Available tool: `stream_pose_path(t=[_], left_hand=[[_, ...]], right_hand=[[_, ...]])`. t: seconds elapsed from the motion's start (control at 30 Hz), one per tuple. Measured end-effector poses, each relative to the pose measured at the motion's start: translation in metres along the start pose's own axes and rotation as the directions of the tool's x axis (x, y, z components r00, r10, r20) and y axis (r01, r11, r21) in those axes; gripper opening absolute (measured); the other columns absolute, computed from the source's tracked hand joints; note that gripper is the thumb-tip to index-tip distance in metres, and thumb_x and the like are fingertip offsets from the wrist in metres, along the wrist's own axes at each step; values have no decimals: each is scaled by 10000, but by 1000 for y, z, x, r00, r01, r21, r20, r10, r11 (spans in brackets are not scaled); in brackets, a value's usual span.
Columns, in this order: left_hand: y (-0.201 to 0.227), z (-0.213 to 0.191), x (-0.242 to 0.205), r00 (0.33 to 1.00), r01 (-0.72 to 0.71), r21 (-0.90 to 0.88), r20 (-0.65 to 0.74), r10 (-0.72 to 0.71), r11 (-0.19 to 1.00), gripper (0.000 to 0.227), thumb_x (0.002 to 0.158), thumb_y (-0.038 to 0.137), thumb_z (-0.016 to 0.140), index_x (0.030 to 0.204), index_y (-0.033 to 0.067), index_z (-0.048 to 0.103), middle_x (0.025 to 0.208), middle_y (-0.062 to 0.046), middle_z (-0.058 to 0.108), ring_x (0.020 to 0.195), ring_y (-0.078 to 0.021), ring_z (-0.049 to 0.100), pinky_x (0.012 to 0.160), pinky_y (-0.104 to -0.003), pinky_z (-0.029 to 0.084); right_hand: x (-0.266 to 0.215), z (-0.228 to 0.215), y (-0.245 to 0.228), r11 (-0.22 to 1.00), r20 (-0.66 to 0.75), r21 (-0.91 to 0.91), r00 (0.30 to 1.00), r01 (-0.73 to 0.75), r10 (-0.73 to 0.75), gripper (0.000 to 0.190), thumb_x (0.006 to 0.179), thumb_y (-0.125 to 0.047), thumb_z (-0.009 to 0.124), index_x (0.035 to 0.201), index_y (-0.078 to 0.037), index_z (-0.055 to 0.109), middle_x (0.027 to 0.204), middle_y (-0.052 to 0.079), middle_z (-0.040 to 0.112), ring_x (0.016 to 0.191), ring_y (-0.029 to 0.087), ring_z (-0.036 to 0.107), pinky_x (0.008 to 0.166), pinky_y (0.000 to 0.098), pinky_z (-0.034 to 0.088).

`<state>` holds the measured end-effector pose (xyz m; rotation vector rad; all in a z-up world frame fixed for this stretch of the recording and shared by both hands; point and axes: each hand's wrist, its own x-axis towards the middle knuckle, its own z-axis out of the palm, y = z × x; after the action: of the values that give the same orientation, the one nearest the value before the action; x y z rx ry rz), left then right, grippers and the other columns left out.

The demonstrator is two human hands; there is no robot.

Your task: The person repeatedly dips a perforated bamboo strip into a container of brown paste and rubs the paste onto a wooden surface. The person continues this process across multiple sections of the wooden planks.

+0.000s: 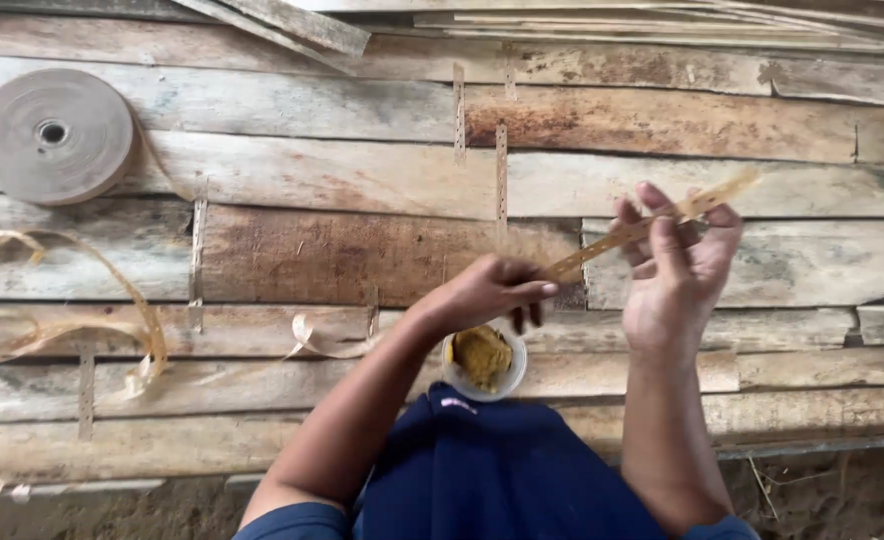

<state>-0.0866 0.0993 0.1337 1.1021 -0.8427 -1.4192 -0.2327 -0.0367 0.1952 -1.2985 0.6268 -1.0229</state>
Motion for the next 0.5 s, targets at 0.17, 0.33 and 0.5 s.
stream_pose_path(t=[0.17, 0.33, 0.5], left_hand=[[-44, 5, -114, 946, 307, -38, -100, -309, 951, 281, 966, 256, 675, 992, -16, 739, 727, -208, 740, 468, -220, 652, 473, -306, 539], [-114, 13, -157, 864, 440, -139, -204, -461, 887, 293, 987, 263, 648, 897, 2, 742, 641, -174, 707, 371, -147, 543, 354, -246, 407], [-172, 21, -140, 865, 319, -229, -327, -381, 920, 358, 995, 336, 657, 897, 5, 750, 601, -175, 684, 331, -138, 510, 280, -241, 360]], right_hand=[[-18, -51, 29, 990, -42, 18, 989, -139, 140, 365, 1086, -83, 556, 1376, -223, 384, 1300, 156, 701, 1133, 303, 765, 997, 465, 662], [-29, -67, 66, 970, 46, -207, 989, -130, 142, 366, 1052, -9, 551, 1305, -145, 323, 1195, 220, 704, 1033, 342, 754, 802, 447, 645], [4, -102, 114, 76, 72, -995, 995, 67, 66, 525, 1073, -451, 596, 1425, -98, 433, 1305, 241, 622, 999, 559, 666, 791, 717, 535]])
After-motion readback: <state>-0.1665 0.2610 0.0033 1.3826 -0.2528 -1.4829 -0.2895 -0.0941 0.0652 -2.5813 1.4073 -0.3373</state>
